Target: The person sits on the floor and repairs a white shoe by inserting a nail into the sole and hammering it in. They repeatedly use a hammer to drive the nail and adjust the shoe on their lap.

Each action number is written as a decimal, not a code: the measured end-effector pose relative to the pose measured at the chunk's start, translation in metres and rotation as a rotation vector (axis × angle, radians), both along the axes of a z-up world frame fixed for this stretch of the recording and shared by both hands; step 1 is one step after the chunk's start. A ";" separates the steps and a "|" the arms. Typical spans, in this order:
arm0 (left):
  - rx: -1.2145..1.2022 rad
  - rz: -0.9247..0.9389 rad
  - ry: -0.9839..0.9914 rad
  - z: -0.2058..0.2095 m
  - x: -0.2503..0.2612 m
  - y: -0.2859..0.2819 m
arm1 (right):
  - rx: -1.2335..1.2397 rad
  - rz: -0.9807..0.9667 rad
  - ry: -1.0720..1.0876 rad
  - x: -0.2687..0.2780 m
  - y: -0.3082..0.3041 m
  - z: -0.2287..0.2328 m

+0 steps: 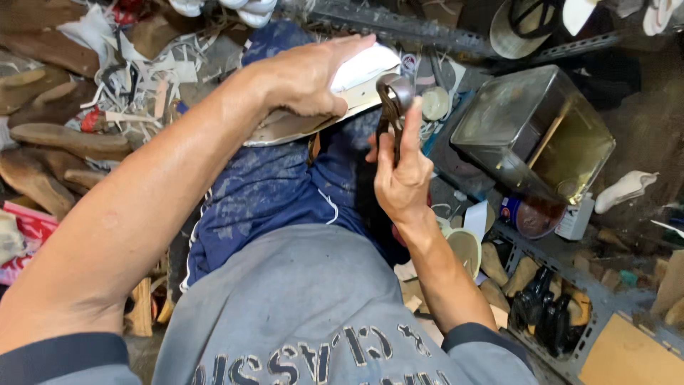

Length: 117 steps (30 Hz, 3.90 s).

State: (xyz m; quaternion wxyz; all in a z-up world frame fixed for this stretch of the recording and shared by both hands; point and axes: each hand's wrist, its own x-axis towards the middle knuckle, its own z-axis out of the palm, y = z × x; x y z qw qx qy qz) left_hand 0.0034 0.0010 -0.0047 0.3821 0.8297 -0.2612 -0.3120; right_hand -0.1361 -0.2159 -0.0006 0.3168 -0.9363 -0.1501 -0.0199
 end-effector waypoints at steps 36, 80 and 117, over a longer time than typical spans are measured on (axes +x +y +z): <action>-0.577 0.764 -0.013 0.039 -0.098 -0.003 | -0.063 -0.266 0.746 -0.055 -0.028 0.069; -0.038 0.583 0.109 0.021 -0.096 0.037 | 0.135 0.060 0.288 0.119 0.020 0.031; 0.012 0.646 0.379 0.013 -0.072 0.035 | -0.499 -0.034 -0.036 0.425 0.029 0.022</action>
